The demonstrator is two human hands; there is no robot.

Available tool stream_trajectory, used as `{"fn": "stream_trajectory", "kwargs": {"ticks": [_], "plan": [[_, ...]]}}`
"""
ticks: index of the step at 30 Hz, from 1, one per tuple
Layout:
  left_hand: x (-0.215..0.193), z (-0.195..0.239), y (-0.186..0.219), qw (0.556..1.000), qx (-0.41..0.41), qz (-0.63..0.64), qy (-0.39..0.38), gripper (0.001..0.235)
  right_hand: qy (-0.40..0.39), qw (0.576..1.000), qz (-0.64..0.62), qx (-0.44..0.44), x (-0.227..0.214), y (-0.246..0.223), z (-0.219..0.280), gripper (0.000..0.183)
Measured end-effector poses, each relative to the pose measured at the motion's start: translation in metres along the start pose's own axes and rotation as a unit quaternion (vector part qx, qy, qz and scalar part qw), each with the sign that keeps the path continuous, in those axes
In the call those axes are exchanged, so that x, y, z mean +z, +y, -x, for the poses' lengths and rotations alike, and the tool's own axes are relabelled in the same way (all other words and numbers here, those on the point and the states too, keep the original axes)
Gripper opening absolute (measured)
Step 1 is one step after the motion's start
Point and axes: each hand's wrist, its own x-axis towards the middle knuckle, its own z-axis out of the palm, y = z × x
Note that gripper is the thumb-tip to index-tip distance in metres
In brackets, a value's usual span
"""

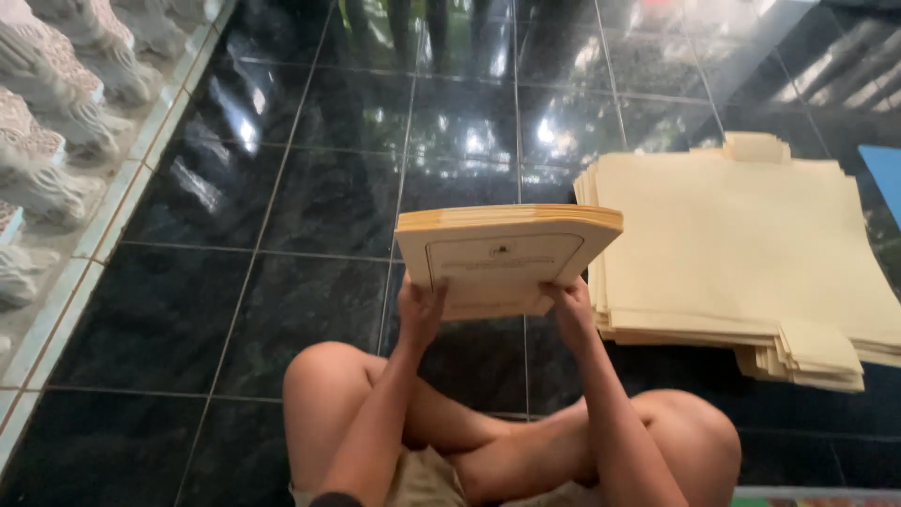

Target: The person sits on the floor and folds large beige sheets of paper in half. They then insert the folded sheets into matching beige file folders, aligning the edges and stacking the completed folders.

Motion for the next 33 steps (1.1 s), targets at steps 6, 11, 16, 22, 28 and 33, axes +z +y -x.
{"fn": "stream_trajectory", "kwargs": {"ticks": [6, 11, 16, 22, 28, 33], "plan": [[-0.008, -0.011, -0.024, 0.989, 0.005, -0.134, -0.064, 0.063, -0.043, 0.994, 0.079, 0.069, -0.004, 0.017, -0.004, 0.060], [-0.005, -0.002, -0.012, 0.993, 0.003, -0.118, -0.031, 0.041, -0.026, 0.990, 0.106, 0.085, 0.007, -0.001, 0.005, 0.043], [-0.004, -0.010, 0.009, 0.996, 0.005, -0.090, 0.010, 0.036, -0.050, 0.993, 0.082, 0.075, 0.009, -0.016, -0.002, 0.038], [-0.011, -0.020, -0.056, 0.983, -0.020, -0.173, -0.052, 0.047, -0.061, 0.989, 0.110, 0.083, -0.003, 0.028, -0.012, 0.044], [-0.008, -0.015, -0.042, 0.985, -0.073, -0.140, -0.072, 0.046, -0.034, 0.986, 0.146, 0.066, 0.003, 0.042, -0.019, 0.055], [0.002, -0.017, -0.003, 0.975, -0.129, -0.165, -0.079, 0.069, 0.005, 0.967, 0.244, 0.072, 0.042, -0.053, 0.006, 0.060]]}}
